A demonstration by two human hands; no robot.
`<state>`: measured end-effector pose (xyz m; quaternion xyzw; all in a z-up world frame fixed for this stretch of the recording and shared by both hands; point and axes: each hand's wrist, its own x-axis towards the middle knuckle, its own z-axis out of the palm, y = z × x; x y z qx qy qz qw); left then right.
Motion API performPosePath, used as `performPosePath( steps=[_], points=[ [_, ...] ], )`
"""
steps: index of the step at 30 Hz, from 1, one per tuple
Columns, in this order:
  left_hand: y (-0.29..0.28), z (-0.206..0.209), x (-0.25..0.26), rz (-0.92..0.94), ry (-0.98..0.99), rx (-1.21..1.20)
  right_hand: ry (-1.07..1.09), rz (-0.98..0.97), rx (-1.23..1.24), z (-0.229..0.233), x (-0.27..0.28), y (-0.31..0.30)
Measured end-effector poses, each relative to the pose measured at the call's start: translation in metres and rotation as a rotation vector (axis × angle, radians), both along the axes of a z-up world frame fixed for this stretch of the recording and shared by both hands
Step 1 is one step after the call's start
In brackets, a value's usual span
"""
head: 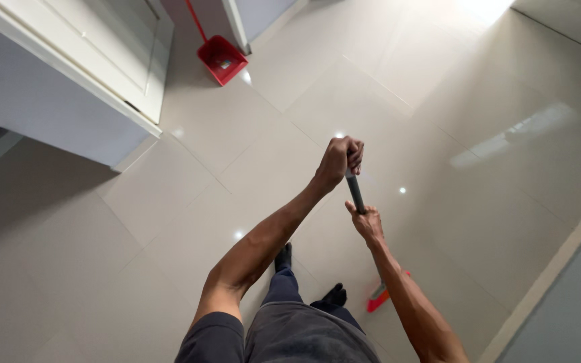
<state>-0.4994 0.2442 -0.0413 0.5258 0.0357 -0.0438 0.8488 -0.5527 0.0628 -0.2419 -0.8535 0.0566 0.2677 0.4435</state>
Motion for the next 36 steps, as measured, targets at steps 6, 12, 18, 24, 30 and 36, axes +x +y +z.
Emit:
performPosePath(
  steps=[6, 12, 18, 24, 30, 36],
  points=[
    [0.112, 0.101, 0.014, 0.023, -0.188, 0.24, -0.147, 0.004, 0.192, 0.049, 0.067, 0.154],
    [0.159, 0.112, 0.002, 0.02, -0.292, 0.446, -0.493, 0.094, 0.528, 0.019, 0.106, 0.246],
    [0.196, 0.095, 0.01, 0.068, -0.363, 0.385, -0.589, 0.207, 0.464, 0.04, 0.122, 0.276],
    [0.199, 0.131, 0.019, 0.043, -0.362, 0.187, -0.422, 0.195, 0.237, 0.097, 0.096, 0.25],
    [0.117, 0.085, 0.015, -0.057, -0.171, -0.068, -0.101, 0.184, 0.008, 0.08, 0.032, 0.123],
    [-0.019, -0.039, -0.019, -0.11, 0.117, -0.199, 0.221, 0.094, -0.208, 0.001, -0.052, -0.041]
  ],
)
